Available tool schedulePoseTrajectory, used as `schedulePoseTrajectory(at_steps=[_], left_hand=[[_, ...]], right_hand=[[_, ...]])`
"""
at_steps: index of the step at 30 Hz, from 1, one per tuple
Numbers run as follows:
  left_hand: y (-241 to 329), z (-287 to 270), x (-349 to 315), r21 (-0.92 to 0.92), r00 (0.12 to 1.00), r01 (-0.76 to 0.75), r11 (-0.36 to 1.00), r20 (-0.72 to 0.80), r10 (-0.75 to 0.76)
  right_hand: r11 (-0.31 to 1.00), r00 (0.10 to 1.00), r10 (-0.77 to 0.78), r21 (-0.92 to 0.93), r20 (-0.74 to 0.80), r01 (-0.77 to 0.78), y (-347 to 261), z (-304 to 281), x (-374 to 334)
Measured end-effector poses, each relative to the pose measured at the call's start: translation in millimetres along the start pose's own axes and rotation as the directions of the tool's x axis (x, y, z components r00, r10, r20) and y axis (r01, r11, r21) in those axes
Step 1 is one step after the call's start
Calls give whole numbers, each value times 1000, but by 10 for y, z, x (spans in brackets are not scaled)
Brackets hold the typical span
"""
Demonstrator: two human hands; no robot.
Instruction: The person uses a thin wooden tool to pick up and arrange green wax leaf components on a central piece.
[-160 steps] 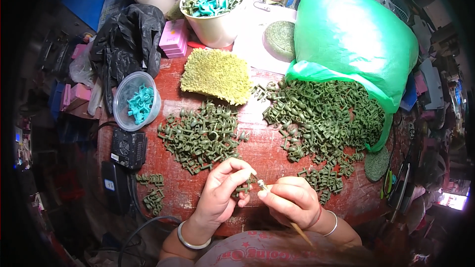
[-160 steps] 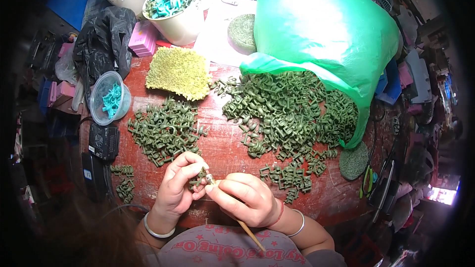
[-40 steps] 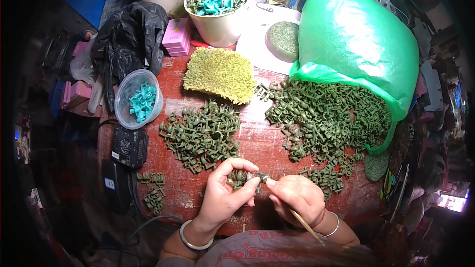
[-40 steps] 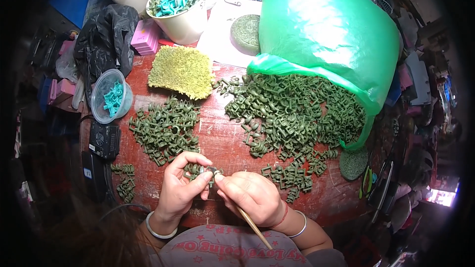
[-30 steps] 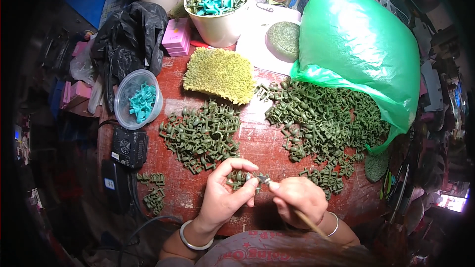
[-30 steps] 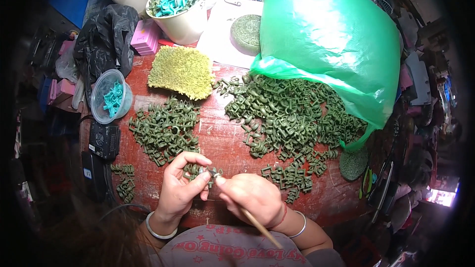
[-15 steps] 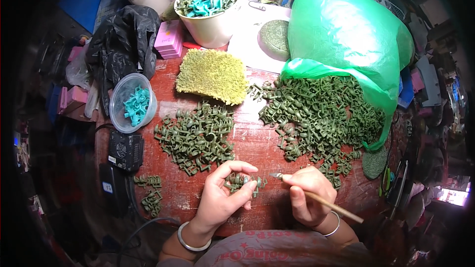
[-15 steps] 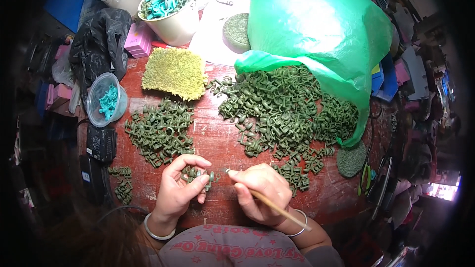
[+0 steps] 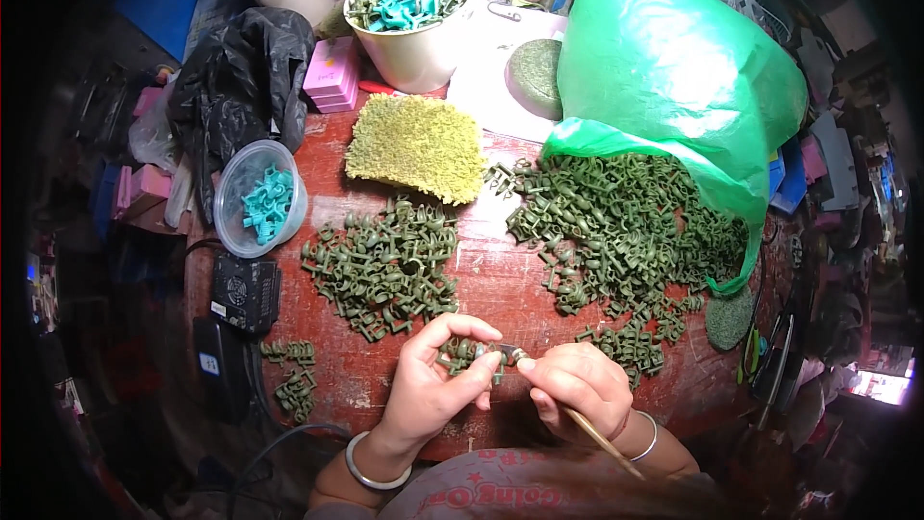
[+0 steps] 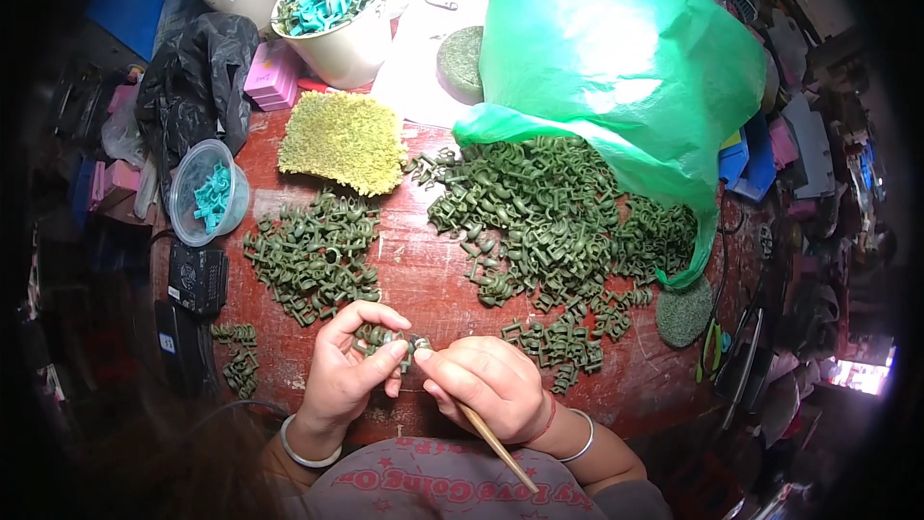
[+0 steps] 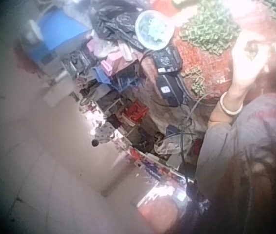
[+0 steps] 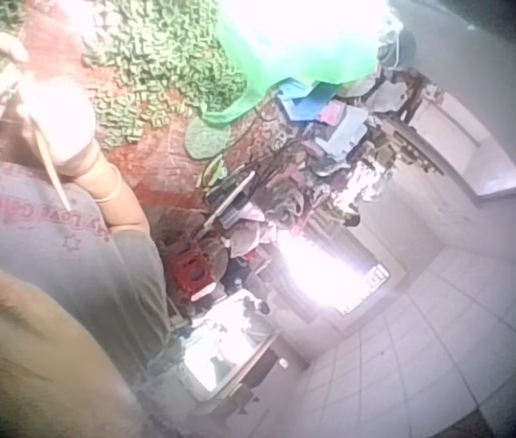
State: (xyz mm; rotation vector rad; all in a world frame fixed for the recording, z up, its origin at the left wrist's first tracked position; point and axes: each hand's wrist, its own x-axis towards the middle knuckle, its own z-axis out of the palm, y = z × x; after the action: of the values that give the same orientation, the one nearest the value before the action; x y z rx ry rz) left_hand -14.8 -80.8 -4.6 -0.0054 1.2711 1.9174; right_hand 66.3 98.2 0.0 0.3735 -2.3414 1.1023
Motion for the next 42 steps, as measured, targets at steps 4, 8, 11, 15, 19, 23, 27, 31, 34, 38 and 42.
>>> schedulePoseTrajectory(at_steps=[4, 8, 11, 15, 19, 23, 27, 31, 34, 38, 42], left_hand=[[-12, -13, -2, 8, 1000, 4, 1000, 0, -4], [13, 30, 7, 39, 1000, -6, 999, -20, 7], [9, 32, 6, 39, 1000, -5, 999, -27, 6], [-25, -16, 1, 12, 1000, -14, 1000, 10, 14], [-27, -20, 0, 27, 1000, -13, 1000, 7, 13], [12, 37, 4, 49, 999, -15, 999, -27, 17], [-19, -9, -4, 36, 1000, -16, 999, -4, 16], [-22, 3, -6, 55, 999, -42, 998, -8, 43], [-21, 21, -9, 83, 998, -59, 995, -26, 61], [-28, 22, -8, 109, 996, -83, 991, -35, 87], [-29, 21, -11, 103, 996, -81, 991, -33, 85]], right_hand=[[1000, 1000, -9, 15, 21, 9, 12, 17, -4], [1000, 999, -20, 19, 40, 20, 9, 5, 15], [1000, 998, -22, 0, 54, 22, 9, 0, 14], [999, 996, -36, 9, 79, 36, -3, -21, 28], [999, 997, -48, 11, 66, 48, 4, -6, 26], [999, 996, -48, 15, 70, 47, 6, -2, 21], [999, 996, -45, 8, 72, 45, 12, 11, 6], [999, 997, -38, 1, 74, 38, 4, 5, 1], [999, 997, -41, 1, 72, 41, 6, 13, -3], [999, 996, -54, 2, 73, 54, 10, 16, 10], [998, 994, -70, 1, 82, 71, 1, 22, 11]])
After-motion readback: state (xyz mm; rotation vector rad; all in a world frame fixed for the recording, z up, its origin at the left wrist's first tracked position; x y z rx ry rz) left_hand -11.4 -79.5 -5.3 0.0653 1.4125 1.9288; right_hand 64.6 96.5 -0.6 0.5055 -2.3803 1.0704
